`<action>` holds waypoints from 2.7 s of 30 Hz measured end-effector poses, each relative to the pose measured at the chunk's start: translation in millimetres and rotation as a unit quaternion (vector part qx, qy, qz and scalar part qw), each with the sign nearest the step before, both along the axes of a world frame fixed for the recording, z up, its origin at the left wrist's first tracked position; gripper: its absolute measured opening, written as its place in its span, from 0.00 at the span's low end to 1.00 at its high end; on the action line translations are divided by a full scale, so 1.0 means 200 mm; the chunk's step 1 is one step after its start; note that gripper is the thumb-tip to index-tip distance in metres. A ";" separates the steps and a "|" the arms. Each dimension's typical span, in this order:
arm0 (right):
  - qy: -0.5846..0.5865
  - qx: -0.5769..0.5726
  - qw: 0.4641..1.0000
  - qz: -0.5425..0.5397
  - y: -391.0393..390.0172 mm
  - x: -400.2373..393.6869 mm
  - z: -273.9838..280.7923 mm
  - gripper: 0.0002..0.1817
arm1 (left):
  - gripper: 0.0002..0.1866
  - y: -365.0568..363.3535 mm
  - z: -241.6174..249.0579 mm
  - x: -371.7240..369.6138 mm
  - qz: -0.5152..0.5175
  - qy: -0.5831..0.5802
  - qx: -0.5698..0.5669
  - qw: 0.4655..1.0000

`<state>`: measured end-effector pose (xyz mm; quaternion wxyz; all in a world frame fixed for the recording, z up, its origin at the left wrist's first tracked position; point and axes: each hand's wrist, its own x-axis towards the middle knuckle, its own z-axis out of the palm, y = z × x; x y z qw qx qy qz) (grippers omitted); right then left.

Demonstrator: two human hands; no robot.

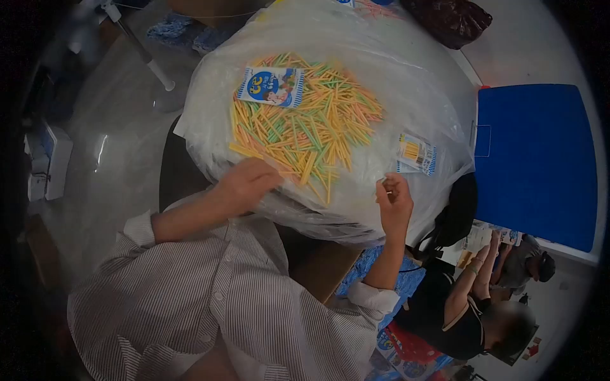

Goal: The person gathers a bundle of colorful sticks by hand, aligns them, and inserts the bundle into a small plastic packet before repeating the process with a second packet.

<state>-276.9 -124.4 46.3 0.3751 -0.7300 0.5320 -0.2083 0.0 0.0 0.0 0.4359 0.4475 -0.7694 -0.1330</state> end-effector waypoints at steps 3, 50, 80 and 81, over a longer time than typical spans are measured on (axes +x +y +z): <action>-0.133 -0.039 0.988 -0.067 0.03 0.24 -0.02 0.10 | 0.14 0.02 0.02 0.23 0.102 -0.075 -0.011 0.992; 0.110 -0.256 0.946 0.164 -0.19 0.74 0.02 0.09 | 0.06 -0.20 0.08 0.15 0.177 0.103 0.077 0.976; -0.287 -0.001 0.953 0.095 -0.22 0.78 -0.04 0.14 | 0.07 -0.54 0.13 0.06 -0.138 0.456 0.553 0.683; -0.270 0.031 0.956 0.108 -0.22 0.78 -0.03 0.14 | 0.07 -0.54 0.13 0.06 -0.138 0.456 0.554 0.683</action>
